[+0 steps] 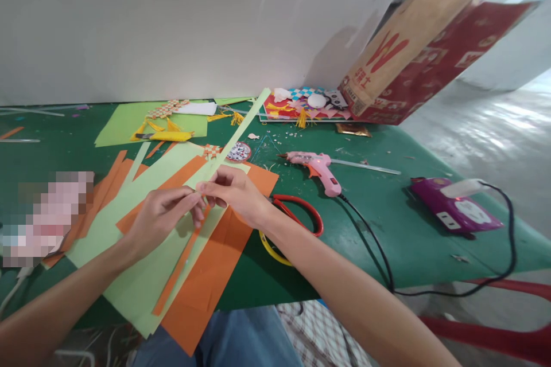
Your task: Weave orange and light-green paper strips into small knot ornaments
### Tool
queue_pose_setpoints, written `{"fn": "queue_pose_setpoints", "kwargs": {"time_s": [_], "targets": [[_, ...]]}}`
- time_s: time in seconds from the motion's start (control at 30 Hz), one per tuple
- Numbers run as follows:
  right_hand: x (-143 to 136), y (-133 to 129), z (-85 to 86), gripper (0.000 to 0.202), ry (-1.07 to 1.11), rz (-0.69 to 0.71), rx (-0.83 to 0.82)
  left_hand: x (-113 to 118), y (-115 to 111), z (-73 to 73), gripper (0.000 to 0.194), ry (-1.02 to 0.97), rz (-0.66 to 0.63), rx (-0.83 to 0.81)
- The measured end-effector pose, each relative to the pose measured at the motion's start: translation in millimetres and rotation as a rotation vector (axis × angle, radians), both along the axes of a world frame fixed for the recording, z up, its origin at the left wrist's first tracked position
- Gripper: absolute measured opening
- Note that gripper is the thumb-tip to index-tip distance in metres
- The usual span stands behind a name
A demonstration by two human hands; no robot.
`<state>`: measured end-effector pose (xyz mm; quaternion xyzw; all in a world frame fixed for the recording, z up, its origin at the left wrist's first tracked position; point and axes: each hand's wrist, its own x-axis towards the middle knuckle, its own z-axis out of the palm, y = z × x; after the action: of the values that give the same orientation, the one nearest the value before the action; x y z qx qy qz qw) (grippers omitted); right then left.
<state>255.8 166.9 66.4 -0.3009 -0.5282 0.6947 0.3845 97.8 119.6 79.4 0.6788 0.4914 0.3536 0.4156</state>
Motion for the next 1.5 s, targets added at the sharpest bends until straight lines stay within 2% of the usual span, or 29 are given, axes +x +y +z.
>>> {"fn": "queue_pose_setpoints", "kwargs": {"time_s": [0.37,0.63,0.8,0.97,1.2,1.33,1.5], "targets": [[2.4,2.6,0.7,0.029,0.013,-0.032,0.004,-0.7,-0.1,2.2,0.028,0.010,0.019,-0.027],[-0.4,-0.3,0.1,0.027,0.042,0.058,-0.009,-1.0,2.0,-1.7,0.028,-0.033,-0.012,-0.011],[1.1,0.4,3.0,0.026,0.018,0.022,-0.008,-2.3,1.5,0.2,0.028,-0.022,-0.007,-0.008],[4.8,3.5,3.6,0.023,0.040,-0.090,0.004,-1.6,-0.1,3.5,0.026,-0.009,0.006,-0.037],[2.2,2.6,1.6,0.026,0.015,-0.053,-0.030,-1.3,-0.2,1.7,0.025,0.007,0.036,-0.114],[0.0,0.2,1.6,0.029,-0.008,0.009,-0.051,-1.6,1.1,-1.5,0.028,-0.026,0.014,-0.084],[3.2,2.0,3.2,0.030,0.003,-0.067,-0.029,-2.2,1.9,-0.3,0.027,0.004,0.020,-0.060]]}}
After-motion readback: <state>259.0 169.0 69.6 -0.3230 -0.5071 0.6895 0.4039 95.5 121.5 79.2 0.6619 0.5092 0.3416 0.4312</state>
